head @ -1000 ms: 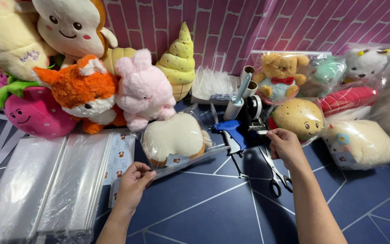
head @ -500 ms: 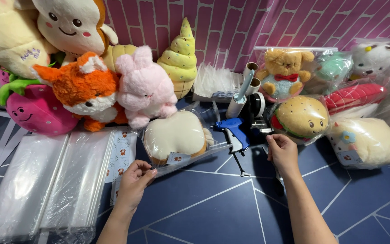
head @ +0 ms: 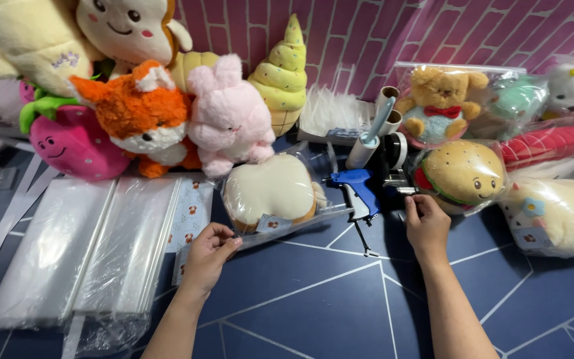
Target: Packaging a bread-shaped plush toy into a clear self-sealing plastic bag.
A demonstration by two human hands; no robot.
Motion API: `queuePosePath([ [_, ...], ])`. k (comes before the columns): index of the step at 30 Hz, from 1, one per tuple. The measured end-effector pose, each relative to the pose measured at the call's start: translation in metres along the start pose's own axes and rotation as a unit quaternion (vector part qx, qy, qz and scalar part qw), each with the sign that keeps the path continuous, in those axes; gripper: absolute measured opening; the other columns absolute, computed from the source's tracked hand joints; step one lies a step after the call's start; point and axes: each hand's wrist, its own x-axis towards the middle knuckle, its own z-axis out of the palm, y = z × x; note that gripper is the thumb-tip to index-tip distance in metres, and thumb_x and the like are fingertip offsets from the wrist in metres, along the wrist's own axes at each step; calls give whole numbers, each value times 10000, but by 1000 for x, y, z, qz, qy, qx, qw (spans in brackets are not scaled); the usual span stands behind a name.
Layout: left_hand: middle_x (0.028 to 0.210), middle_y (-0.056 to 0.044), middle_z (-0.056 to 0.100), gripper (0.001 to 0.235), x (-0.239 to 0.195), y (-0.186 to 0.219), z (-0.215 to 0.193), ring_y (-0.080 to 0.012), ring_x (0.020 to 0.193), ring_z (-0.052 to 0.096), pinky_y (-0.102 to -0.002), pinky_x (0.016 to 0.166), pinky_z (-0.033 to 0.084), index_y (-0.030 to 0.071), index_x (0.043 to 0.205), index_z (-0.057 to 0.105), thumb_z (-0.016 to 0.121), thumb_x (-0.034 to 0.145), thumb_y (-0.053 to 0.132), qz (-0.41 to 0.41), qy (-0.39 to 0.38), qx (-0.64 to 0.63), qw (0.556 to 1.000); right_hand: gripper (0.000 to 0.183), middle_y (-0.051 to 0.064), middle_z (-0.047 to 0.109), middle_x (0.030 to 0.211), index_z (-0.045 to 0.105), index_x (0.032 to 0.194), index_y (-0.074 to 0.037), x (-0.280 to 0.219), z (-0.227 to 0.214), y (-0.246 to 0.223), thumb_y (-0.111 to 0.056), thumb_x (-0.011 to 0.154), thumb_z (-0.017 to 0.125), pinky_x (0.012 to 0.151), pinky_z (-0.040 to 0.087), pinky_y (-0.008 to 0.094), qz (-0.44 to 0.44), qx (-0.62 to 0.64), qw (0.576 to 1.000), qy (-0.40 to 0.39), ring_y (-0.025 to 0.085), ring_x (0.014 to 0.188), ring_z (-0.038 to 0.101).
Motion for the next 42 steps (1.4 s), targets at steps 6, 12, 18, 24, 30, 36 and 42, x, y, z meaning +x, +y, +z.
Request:
queuePosePath([
  [6,771,-130,672,222,0,-7,-3,-151,728,665,-279,715,589,37,1010,670,823,858,94,39,-9,-13,999,161,135,735,732,753,1099,-24,5,-2,15,-164,1107,674,632,557,373,-20,-75,997,-28,303,695,718],
  [12,758,-143,702,222,-4,-9,-10,-157,688,660,-289,667,565,39,1013,689,829,852,100,61,-11,34,998,167,120,700,657,766,1099,-30,1,-18,-7,-170,1084,675,608,525,362,27,-23,998,-51,275,633,692],
  [18,781,-138,775,185,-28,13,-8,-169,694,721,-291,669,586,74,993,766,844,830,114,84,17,112,990,96,35,626,544,765,1033,-106,-11,-14,-51,-190,1039,719,609,481,266,9,59,997,-45,164,538,598],
  [24,798,-106,823,131,-40,21,-6,-200,727,776,-306,681,625,121,952,837,849,828,162,122,43,200,971,81,78,548,415,769,961,-46,-53,10,-135,-108,955,718,416,390,243,17,240,956,-166,132,388,450],
  [30,791,-71,825,122,-36,17,-7,-146,692,743,-283,647,612,151,959,839,828,845,191,116,49,205,971,121,99,537,391,767,940,23,-105,69,-179,-92,922,734,346,344,221,70,344,866,-356,132,318,449],
  [36,773,-48,824,107,-38,21,-6,-130,673,726,-272,628,598,169,958,823,808,857,200,102,51,197,974,123,74,559,404,760,960,37,-115,97,-194,-76,940,715,375,364,200,43,321,849,-416,112,347,479],
  [42,771,-26,825,112,-36,22,-6,-128,665,724,-259,613,585,185,972,808,798,867,221,97,46,212,971,136,70,615,444,761,1001,22,-115,96,-202,-90,944,709,465,427,220,5,270,875,-403,117,413,553],
])
